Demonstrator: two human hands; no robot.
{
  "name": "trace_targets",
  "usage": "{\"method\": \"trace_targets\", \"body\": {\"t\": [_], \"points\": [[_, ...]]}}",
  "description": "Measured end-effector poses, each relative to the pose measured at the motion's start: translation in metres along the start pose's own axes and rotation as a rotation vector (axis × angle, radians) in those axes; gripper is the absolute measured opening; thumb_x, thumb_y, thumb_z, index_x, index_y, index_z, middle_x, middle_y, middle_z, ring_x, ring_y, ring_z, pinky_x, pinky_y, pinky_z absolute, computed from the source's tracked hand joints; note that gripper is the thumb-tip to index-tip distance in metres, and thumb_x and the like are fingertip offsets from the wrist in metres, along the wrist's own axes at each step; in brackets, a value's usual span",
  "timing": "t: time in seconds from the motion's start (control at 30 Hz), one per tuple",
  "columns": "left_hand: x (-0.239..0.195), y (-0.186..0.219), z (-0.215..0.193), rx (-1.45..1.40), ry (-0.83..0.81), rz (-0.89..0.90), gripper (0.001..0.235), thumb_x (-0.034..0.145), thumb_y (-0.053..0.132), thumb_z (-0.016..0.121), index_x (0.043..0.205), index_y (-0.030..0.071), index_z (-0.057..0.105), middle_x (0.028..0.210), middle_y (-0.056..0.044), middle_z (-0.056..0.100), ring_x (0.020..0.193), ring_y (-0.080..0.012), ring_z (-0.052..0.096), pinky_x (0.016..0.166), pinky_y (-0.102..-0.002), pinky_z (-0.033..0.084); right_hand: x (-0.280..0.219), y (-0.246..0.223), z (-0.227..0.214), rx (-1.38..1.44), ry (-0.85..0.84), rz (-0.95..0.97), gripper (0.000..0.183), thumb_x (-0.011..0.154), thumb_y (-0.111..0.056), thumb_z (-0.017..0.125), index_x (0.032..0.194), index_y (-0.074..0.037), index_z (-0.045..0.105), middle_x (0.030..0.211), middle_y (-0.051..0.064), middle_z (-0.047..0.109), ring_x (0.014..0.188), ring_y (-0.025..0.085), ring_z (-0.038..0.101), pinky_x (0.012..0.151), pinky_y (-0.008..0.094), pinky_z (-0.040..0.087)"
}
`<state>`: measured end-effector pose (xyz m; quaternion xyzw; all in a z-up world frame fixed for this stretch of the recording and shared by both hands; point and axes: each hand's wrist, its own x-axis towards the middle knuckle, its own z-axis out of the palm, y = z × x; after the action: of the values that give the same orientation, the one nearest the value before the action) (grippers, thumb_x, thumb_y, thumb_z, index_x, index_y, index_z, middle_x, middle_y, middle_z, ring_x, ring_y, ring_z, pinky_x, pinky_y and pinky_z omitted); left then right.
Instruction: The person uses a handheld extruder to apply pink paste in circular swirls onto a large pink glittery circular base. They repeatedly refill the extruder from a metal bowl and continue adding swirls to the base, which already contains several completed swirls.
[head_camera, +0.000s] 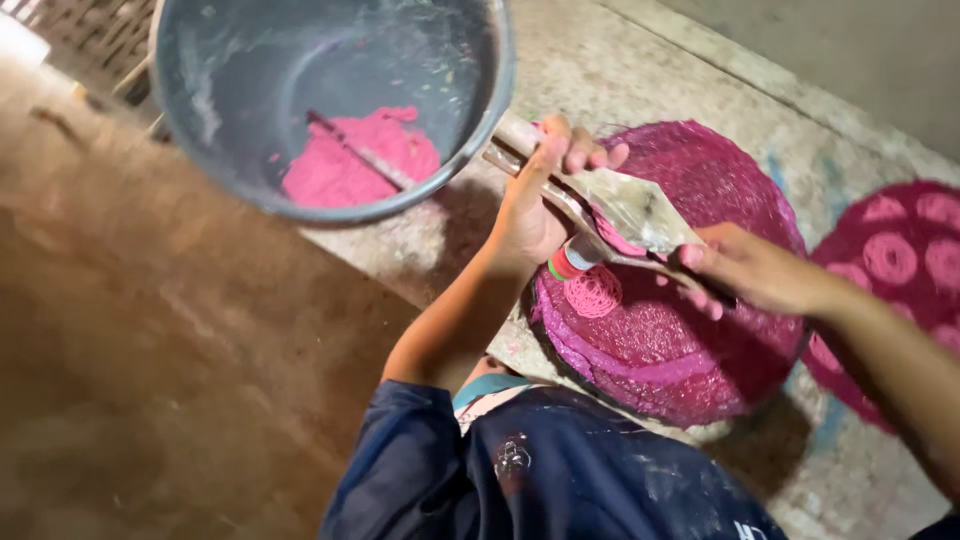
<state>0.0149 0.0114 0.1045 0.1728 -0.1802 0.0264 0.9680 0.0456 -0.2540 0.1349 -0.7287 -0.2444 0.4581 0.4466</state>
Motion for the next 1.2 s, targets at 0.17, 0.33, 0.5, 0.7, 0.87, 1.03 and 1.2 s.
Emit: {"method": "trace_targets", "body": {"t": [0.17, 0.33, 0.5, 0.7, 0.87, 1.03, 1.2], "points": [[0.006, 0.037, 0.025, 0.052, 0.225, 0.205, 0.026, 0.104, 0.035, 0.066, 0.094, 0.018, 0.049, 0.081, 0.004, 0.045, 0.078, -0.0123, 0.048, 0.086, -0.038, 0.048, 0.026, -0.039, 0.007, -0.058, -0.046, -0.050, 0.062, 0.100, -0.053, 0.037, 0.104, -0.003, 0.072, 0.065, 0.002, 0.065, 0.057, 0.011, 0.062, 0.049, 0.027, 0.050], [0.053, 0.142, 0.004, 0.211, 0.275, 0.342, 0.030, 0.099, 0.036, 0.064, 0.084, 0.016, 0.049, 0.070, 0.003, 0.042, 0.066, -0.0147, 0.046, 0.073, -0.038, 0.048, 0.118, -0.110, 0.035, -0.186, 0.133, -0.200, 0.059, 0.107, -0.051, 0.034, 0.107, -0.006, 0.072, 0.067, 0.000, 0.058, 0.057, 0.009, 0.053, 0.051, 0.027, 0.046], [0.084, 0.257, -0.073, 0.248, 0.393, 0.447, 0.040, 0.099, 0.037, 0.066, 0.072, 0.019, 0.043, 0.061, 0.005, 0.036, 0.057, -0.0130, 0.039, 0.061, -0.035, 0.042, 0.252, -0.166, 0.076, -0.288, 0.310, -0.259, 0.057, 0.111, -0.049, 0.044, 0.093, 0.001, 0.066, 0.064, 0.008, 0.056, 0.057, 0.015, 0.054, 0.053, 0.037, 0.046], [0.079, 0.317, -0.214, 0.268, 0.682, 0.488, 0.039, 0.094, 0.037, 0.063, 0.067, 0.019, 0.042, 0.057, 0.004, 0.038, 0.048, -0.0142, 0.038, 0.051, -0.037, 0.040, 0.350, -0.176, 0.128, -0.612, 0.436, -0.274, 0.052, 0.102, -0.050, 0.054, 0.097, -0.001, 0.071, 0.080, 0.028, 0.067, 0.070, 0.039, 0.066, 0.068, 0.047, 0.051], [0.071, 0.333, -0.301, 0.151, 0.786, 0.320, 0.029, 0.097, 0.035, 0.066, 0.081, 0.016, 0.050, 0.069, 0.001, 0.049, 0.063, -0.0175, 0.049, 0.064, -0.038, 0.050, 0.397, -0.154, 0.136, -0.765, 0.464, -0.260, 0.062, 0.104, -0.057, 0.050, 0.094, 0.000, 0.073, 0.081, 0.029, 0.067, 0.079, 0.044, 0.064, 0.069, 0.050, 0.049], [0.030, 0.358, -0.316, 0.239, 0.807, -0.091, 0.044, 0.096, 0.049, 0.067, 0.105, 0.007, 0.056, 0.092, -0.016, 0.061, 0.084, -0.0313, 0.064, 0.081, -0.049, 0.054, 0.402, -0.136, 0.132, -0.561, 0.220, -0.008, 0.064, 0.102, -0.057, 0.039, 0.089, -0.004, 0.071, 0.062, 0.017, 0.066, 0.056, 0.026, 0.066, 0.061, 0.043, 0.051], [0.001, 0.385, -0.239, 1.010, 0.373, -0.235, 0.058, 0.088, 0.032, 0.079, 0.131, 0.003, 0.054, 0.125, -0.013, 0.062, 0.114, -0.0210, 0.059, 0.102, -0.039, 0.048, 0.360, -0.189, 0.110, -0.375, 0.291, -0.088, 0.056, 0.105, -0.052, 0.045, 0.094, -0.003, 0.069, 0.063, 0.005, 0.057, 0.056, 0.016, 0.053, 0.055, 0.038, 0.048]]}}
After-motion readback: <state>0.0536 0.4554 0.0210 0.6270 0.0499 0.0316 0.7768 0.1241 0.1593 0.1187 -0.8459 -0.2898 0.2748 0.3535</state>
